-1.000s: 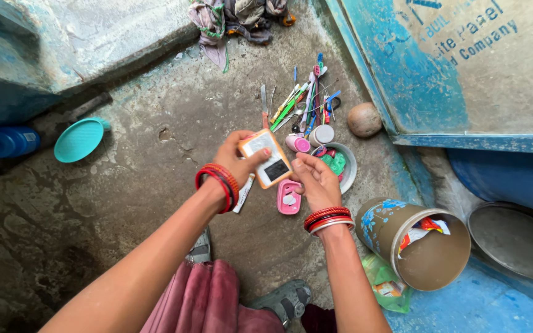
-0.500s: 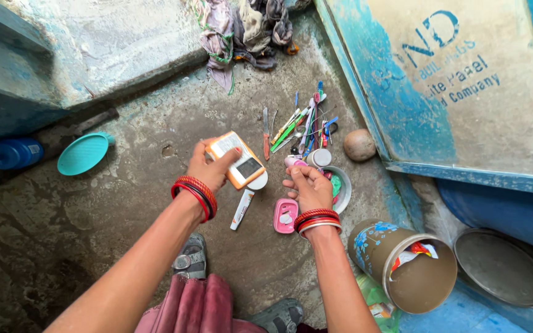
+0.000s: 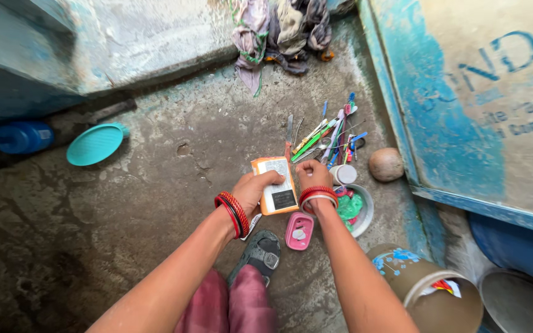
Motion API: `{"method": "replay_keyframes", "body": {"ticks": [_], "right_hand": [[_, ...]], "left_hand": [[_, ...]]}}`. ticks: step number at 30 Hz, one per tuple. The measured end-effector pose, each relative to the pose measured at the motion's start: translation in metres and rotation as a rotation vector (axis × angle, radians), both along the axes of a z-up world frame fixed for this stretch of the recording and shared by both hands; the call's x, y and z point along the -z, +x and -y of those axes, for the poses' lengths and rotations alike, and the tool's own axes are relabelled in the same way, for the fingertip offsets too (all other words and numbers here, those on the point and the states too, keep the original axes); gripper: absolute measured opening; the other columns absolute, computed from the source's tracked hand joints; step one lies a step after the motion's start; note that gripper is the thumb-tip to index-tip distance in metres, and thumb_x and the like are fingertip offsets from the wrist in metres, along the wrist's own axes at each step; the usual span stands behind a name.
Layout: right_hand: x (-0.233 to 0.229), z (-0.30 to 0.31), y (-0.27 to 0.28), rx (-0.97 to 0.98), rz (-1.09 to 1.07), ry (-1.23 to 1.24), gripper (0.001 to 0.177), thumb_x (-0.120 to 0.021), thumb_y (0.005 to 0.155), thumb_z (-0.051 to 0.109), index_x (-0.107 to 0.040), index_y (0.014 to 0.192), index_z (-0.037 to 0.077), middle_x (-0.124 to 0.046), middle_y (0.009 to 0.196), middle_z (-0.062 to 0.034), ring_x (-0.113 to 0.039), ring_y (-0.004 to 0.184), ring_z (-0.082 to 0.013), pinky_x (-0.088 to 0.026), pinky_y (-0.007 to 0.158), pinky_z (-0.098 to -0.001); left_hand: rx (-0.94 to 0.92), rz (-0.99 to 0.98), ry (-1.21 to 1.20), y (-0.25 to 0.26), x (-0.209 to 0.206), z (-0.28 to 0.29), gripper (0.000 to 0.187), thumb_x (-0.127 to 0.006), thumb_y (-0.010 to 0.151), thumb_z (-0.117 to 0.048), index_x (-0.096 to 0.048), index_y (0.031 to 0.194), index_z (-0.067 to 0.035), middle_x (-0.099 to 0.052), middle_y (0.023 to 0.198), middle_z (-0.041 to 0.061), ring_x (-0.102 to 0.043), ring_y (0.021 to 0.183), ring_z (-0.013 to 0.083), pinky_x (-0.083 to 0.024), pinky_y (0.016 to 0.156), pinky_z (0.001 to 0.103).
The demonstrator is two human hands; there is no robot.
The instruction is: The person organizes bathroom supplies on the floor, including toothbrushes, a soap container, a scrub brush, and a wooden pestle. They place the soap container and pestle on a wall shelf, then put the scrub brush and several toothbrushes into a wall-mounted holder.
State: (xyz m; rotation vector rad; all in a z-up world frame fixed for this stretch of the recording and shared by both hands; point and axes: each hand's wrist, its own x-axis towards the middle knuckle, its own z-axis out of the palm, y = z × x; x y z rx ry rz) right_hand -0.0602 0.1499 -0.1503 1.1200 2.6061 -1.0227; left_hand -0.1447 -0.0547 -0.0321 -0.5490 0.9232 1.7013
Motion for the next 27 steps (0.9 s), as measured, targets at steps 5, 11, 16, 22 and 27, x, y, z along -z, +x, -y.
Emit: {"method": "replay_keyframes", "body": {"ticks": [5, 11, 16, 22, 27], "right_hand": [[0.075, -0.013, -0.038, -0.22, 0.203, 0.081, 0.017, -0.072, 0.087, 0.024, -0.081, 0.094, 0.011, -0.077, 0.09, -0.0162, -0.076, 0.085, -0.0306, -0.058, 0.081, -0.0413], [0.137, -0.035, -0.044, -0.294, 0.34, 0.336, 0.029, -0.06, 0.101, 0.031, -0.068, 0.114, 0.006, -0.072, 0.099, -0.0284, -0.071, 0.092, -0.0452, -0.056, 0.079, -0.0565], [0.12, -0.018, -0.051, -0.295, 0.327, 0.374, 0.033, -0.066, 0.094, 0.039, -0.065, 0.105, 0.008, -0.069, 0.101, -0.0263, -0.069, 0.095, -0.0463, -0.055, 0.082, -0.0563], [0.088, 0.003, -0.054, -0.307, 0.137, 0.453, 0.034, -0.066, 0.094, 0.035, -0.057, 0.114, 0.008, -0.053, 0.111, -0.0238, -0.065, 0.086, -0.0473, -0.053, 0.07, -0.0581], [0.108, -0.007, -0.054, -0.532, 0.088, 0.587, 0.017, -0.067, 0.094, 0.022, -0.062, 0.108, 0.014, -0.055, 0.109, -0.0147, -0.067, 0.095, -0.0385, -0.054, 0.075, -0.0533]], "left_hand": [[0.037, -0.217, -0.19, -0.009, 0.061, 0.013, 0.03, -0.07, 0.081, -0.021, -0.072, 0.103, 0.0, -0.075, 0.089, 0.01, -0.075, 0.077, 0.0204, -0.061, 0.071, 0.036], [0.059, -0.241, -0.23, -0.007, 0.108, 0.001, 0.027, -0.07, 0.081, -0.018, -0.073, 0.1, 0.0, -0.077, 0.087, 0.009, -0.074, 0.074, 0.019, -0.061, 0.068, 0.036], [0.119, -0.379, -0.255, -0.003, 0.111, -0.007, 0.035, -0.076, 0.079, -0.014, -0.072, 0.112, -0.003, -0.077, 0.093, 0.005, -0.071, 0.079, 0.0127, -0.058, 0.07, 0.031], [0.115, -0.4, -0.201, 0.002, 0.11, -0.016, 0.042, -0.079, 0.078, -0.009, -0.069, 0.118, -0.001, -0.077, 0.099, 0.005, -0.072, 0.083, 0.0123, -0.059, 0.075, 0.03], [0.12, -0.56, -0.164, -0.003, 0.11, -0.026, 0.046, -0.08, 0.075, -0.009, -0.068, 0.12, -0.004, -0.078, 0.101, 0.002, -0.072, 0.086, 0.0073, -0.058, 0.078, 0.026]]}}
